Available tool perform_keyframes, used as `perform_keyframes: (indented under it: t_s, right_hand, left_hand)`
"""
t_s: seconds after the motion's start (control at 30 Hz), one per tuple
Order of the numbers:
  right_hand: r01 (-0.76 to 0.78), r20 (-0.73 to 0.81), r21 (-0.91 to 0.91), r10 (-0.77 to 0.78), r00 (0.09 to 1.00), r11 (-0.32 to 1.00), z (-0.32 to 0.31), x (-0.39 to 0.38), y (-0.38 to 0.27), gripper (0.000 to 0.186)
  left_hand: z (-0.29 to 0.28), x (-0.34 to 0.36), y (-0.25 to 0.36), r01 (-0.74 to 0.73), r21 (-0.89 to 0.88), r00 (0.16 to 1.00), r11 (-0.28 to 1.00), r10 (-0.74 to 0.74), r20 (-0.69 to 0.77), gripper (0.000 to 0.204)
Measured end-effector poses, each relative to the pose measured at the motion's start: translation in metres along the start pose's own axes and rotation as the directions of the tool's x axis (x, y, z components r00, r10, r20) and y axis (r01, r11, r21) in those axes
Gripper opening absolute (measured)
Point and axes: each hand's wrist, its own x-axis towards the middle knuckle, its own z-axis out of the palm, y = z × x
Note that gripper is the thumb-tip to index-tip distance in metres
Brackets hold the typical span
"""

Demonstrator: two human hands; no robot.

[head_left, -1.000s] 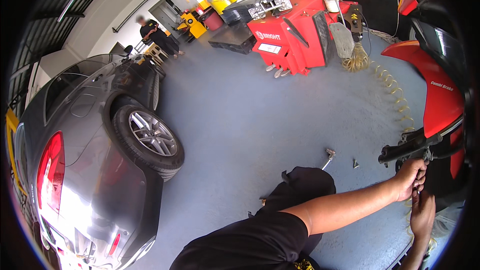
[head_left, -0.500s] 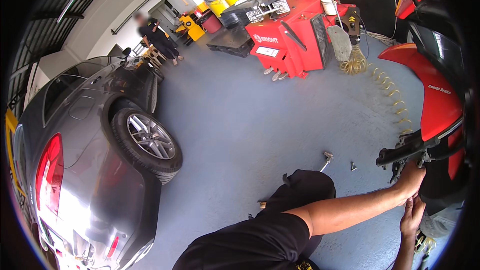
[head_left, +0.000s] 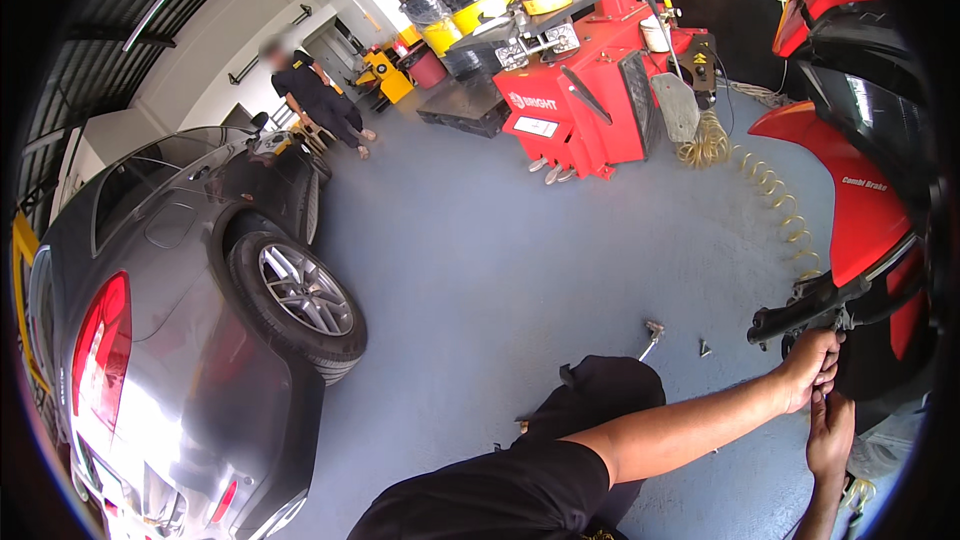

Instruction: The person works on the front brake assembly of a motorcycle using a socket wrench and a screwdriver, removing bolts and handling the brake caliper with assistance from another person.

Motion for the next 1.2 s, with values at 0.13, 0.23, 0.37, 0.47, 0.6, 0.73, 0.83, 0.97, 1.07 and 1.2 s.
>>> perform_keyframes:
  t_s: [0.13, 0.23, 0.37, 0.47, 0.6, 0.73, 0.83, 0.97, 1.07, 1.2]
  right_hand:
    - [-0.170, 0.080, 0.026, 0.167, 0.983, 0.985, 0.002, -0.004, 0.021, 0.025]
    - [-0.187, 0.086, 0.045, 0.182, 0.979, 0.981, 0.009, -0.004, 0.028, 0.025]
    - [-0.178, 0.113, 0.215, 0.156, 0.981, 0.960, 0.019, -0.007, 0.040, 0.026]
    - [-0.117, 0.128, 0.334, 0.078, 0.989, 0.935, 0.022, -0.008, 0.051, 0.024]
    - [-0.005, 0.109, 0.028, 0.002, 0.994, 1.000, -0.007, -0.005, 0.016, 0.029]
    - [-0.010, 0.218, -0.348, 0.091, 0.972, 0.938, -0.055, 0.004, -0.021, 0.025]
    - [-0.140, 0.487, -0.356, 0.311, 0.816, 0.924, -0.046, 0.023, -0.038, 0.033]
    - [-0.037, 0.639, -0.486, 0.384, 0.666, 0.873, -0.012, 0.031, -0.013, 0.039]
    - [0.028, 0.669, -0.629, 0.523, 0.529, 0.777, 0.014, 0.019, 0.015, 0.035]
    - [-0.012, 0.698, -0.620, 0.559, 0.448, 0.784, 0.036, 0.007, 0.021, 0.037]
  left_hand:
    - [0.004, 0.000, 0.003, -0.047, 0.072, 0.999, 0.996, 0.047, 0.000, 0.018]
    - [0.008, -0.001, 0.003, -0.061, 0.132, 0.998, 0.989, 0.065, -0.027, 0.009]
    - [0.015, -0.003, 0.002, -0.120, 0.260, 0.978, 0.958, 0.159, -0.135, 0.006]
    - [0.003, 0.000, -0.006, -0.160, 0.385, 0.970, 0.909, 0.217, -0.110, 0.013]
    - [0.001, -0.007, -0.002, -0.165, 0.440, 0.986, 0.883, 0.163, 0.043, 0.011]
    - [-0.007, -0.012, 0.056, 0.015, 0.917, 0.995, 0.398, -0.095, 0.025, 0.034]
    - [0.000, -0.040, 0.117, 0.020, 0.880, 0.992, -0.474, -0.103, -0.078, 0.046]
    - [0.012, -0.034, 0.161, 0.038, 0.561, 0.954, -0.827, -0.137, -0.267, 0.057]
    - [0.000, -0.003, 0.155, 0.011, 0.556, 0.962, -0.831, -0.143, -0.234, 0.065]
    - [-0.045, 0.017, 0.130, -0.110, 0.746, 0.985, -0.657, 0.026, 0.168, 0.071]
